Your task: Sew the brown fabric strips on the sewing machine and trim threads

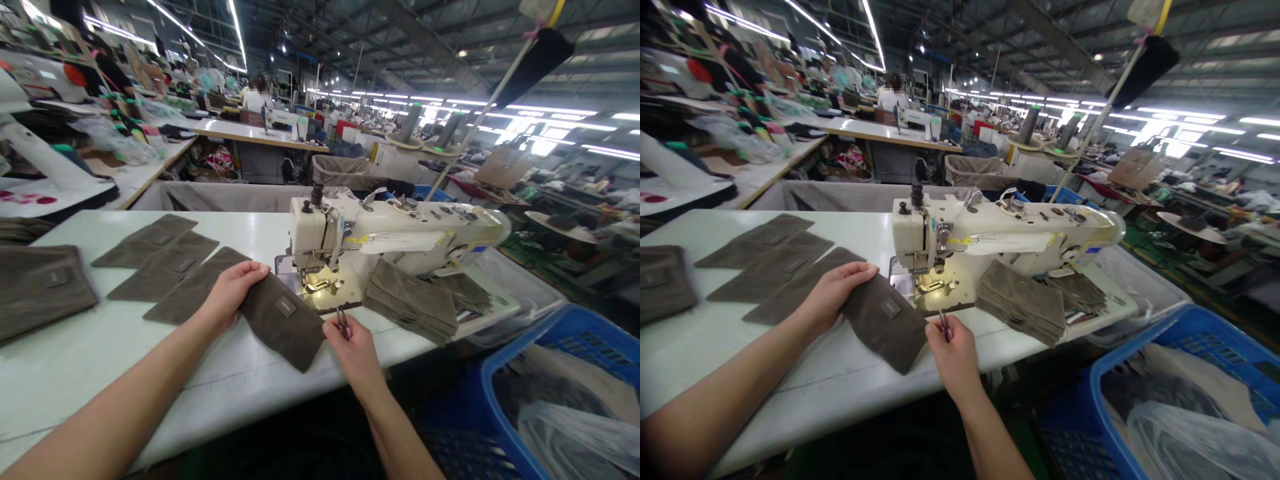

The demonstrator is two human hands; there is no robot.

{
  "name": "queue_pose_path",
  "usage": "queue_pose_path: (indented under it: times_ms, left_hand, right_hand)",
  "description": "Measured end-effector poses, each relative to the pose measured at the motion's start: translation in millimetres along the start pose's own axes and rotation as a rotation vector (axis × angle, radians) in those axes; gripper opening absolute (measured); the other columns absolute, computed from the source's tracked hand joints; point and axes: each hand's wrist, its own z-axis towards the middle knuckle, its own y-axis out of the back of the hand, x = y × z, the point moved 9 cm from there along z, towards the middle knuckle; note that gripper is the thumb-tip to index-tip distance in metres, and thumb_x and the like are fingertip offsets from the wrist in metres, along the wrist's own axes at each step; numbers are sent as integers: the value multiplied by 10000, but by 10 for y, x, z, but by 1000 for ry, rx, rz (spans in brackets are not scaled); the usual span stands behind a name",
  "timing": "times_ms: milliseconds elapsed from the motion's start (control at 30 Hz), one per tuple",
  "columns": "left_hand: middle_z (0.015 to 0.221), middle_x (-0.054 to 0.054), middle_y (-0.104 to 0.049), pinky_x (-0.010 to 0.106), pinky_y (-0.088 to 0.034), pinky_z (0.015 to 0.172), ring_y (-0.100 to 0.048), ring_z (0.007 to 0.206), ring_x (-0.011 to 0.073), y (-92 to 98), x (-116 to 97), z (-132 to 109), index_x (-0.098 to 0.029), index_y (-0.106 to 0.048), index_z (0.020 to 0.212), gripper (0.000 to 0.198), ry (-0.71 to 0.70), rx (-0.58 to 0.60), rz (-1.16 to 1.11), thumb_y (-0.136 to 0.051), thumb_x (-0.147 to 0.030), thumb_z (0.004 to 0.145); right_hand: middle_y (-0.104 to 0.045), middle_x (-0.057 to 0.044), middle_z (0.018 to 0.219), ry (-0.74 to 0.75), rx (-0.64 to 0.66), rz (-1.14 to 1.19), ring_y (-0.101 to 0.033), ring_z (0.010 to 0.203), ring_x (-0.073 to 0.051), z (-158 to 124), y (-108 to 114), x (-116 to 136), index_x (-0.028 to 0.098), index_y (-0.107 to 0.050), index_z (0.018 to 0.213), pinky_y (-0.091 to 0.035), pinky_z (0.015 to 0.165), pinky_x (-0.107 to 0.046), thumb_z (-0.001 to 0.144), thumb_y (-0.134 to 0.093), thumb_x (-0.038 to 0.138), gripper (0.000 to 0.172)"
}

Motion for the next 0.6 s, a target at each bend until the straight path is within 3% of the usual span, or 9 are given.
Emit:
queue_pose_path:
  times_ms: [100, 167, 200, 267, 333, 433, 600]
  left_hand:
    - [864, 45, -722, 341, -539, 731, -662, 804, 233, 34, -241, -133, -207, -649, 841, 319, -246, -112, 212, -723, -470, 676]
    - [1015, 69, -712, 393, -539, 848, -659, 943, 262, -104, -466, -445, -213, -649, 942, 318, -508, -145, 418, -688, -458, 742]
    - [1029, 74, -710, 401, -544, 860, -663, 957, 263, -233, -496, -623, -215, -650, 992, 306, -579, -96, 473, -656, -450, 795]
    - [1107, 80, -710, 408, -545, 901, -658, 1036, 276, -566, -443, -993, -231, -667, 1075, 339, -669, 111, 564, -693, -418, 794]
    - [1202, 89, -703, 424, -520, 973, -643, 1116, 296, -715, -360, -1282, -239, -675, 1159, 439, -703, 170, 583, -742, -377, 748]
    - [1108, 76, -756, 386, -530, 938, -690, 1018, 268, -621, -203, -1361, -234, -710, 1134, 330, -527, 118, 432, -625, -348, 836]
    - [972, 67, -776, 309, -531, 794, -695, 910, 251, -379, 112, -1243, -198, -744, 1020, 333, 43, 126, -79, -660, -438, 806]
  right_hand:
    - [-534, 32, 588, -32, -12, 27, -450, 579, -128, 2, 13, -35, 174, -667, 699, -379, 565, -256, 714, -670, 437, 264]
    - [-572, 21, 603, -59, -25, 55, -469, 588, -131, -11, 21, -61, 166, -695, 714, -394, 581, -262, 701, -695, 427, 262]
    - [-588, 17, 612, -70, -26, 72, -481, 595, -133, -25, 16, -65, 163, -704, 721, -402, 589, -263, 701, -705, 419, 257]
    - [-619, 8, 641, -74, -10, 113, -512, 618, -137, -66, -17, -34, 162, -710, 737, -421, 612, -263, 715, -718, 405, 245]
    - [-648, -1, 686, -52, 36, 154, -544, 652, -143, -118, -75, 45, 164, -716, 768, -443, 639, -262, 738, -727, 405, 244]
    - [-666, -13, 722, 32, 101, 144, -582, 691, -156, -193, -136, 211, 172, -727, 802, -469, 666, -267, 804, -698, 438, 267]
    - [-713, -67, 1048, 277, 90, 45, -646, 1003, -215, -281, -101, 431, 199, -741, 1000, -494, 879, -304, 850, -673, 374, 241]
